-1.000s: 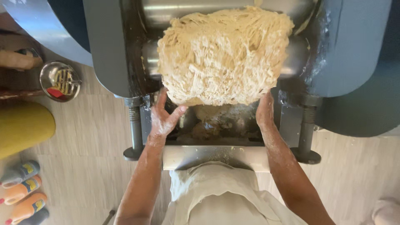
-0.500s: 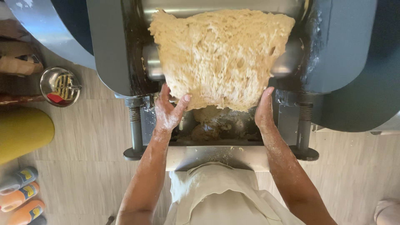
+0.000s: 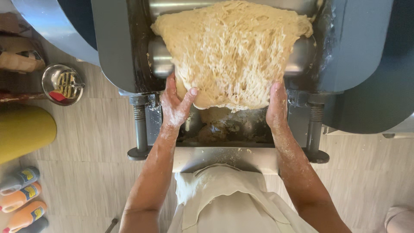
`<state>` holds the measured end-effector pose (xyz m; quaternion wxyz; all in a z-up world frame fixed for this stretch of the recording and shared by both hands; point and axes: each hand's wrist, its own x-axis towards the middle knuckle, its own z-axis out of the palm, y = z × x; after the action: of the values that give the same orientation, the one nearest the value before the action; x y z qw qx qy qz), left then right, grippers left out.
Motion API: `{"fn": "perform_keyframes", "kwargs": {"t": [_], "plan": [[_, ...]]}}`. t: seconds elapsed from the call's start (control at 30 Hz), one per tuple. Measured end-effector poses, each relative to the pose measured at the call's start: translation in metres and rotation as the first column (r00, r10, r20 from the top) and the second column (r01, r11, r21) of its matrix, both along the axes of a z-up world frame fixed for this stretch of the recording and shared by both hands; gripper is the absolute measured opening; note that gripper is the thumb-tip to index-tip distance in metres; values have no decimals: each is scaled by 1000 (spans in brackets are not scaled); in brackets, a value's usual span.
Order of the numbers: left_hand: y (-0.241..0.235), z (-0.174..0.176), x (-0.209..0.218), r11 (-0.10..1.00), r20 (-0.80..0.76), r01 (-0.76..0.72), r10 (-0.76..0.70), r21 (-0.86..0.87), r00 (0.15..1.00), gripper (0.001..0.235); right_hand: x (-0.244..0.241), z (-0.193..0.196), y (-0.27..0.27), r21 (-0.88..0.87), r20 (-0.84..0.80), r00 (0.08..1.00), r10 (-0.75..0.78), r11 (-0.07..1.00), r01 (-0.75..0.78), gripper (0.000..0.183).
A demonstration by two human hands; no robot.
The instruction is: The person feeds a large mass of dough into a mechanical dough sheeter, repeatedly folding and passing it through the rollers to flatten and refine the texture. The operator uses both hands to guide the dough and ensure it feeds evenly into the machine.
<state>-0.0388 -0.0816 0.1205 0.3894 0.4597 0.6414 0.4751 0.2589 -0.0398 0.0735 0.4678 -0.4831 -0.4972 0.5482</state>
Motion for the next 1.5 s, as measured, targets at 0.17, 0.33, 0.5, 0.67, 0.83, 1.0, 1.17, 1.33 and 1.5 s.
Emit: {"fn": "perform_keyframes", "kwargs": {"t": [0.17, 0.33, 0.5, 0.67, 0.83, 1.0, 1.17, 1.33, 1.5], "plan": [[-2, -5, 0, 1000, 184, -30, 29, 7, 982, 96, 4, -10, 3, -7, -62, 997, -48, 999, 48, 79], [-6, -16, 5, 998, 308, -55, 58, -20, 949, 92, 6, -26, 7, 0, -91, 990, -108, 994, 108, 79], [-20, -19, 17, 998, 253, -49, 37, 40, 967, 90, 5, -19, -1, -53, -17, 993, -116, 992, 115, 81], [-14, -5, 18, 997, 147, -70, 74, -32, 986, 82, 0, 4, 4, 17, 185, 981, -62, 998, 60, 95], [-15, 0, 15, 997, -164, -80, 79, 5, 983, 82, -4, 22, 5, 75, 269, 962, -56, 997, 37, 96], [-16, -5, 17, 998, -200, -56, 55, -1, 978, 83, -3, 35, 11, 96, 316, 947, -50, 995, 20, 95], [-18, -5, 16, 998, -187, -60, 63, 22, 980, 92, -2, 38, 17, 116, 178, 984, -21, 993, 0, 95], [-21, 5, 17, 999, -307, -21, 30, 32, 951, 81, 2, 30, 17, 94, 123, 991, -50, 995, 39, 100], [-19, 15, 19, 996, -267, -32, 53, 82, 962, 79, 1, 28, 19, 159, 189, 980, -60, 987, 30, 103]]}}
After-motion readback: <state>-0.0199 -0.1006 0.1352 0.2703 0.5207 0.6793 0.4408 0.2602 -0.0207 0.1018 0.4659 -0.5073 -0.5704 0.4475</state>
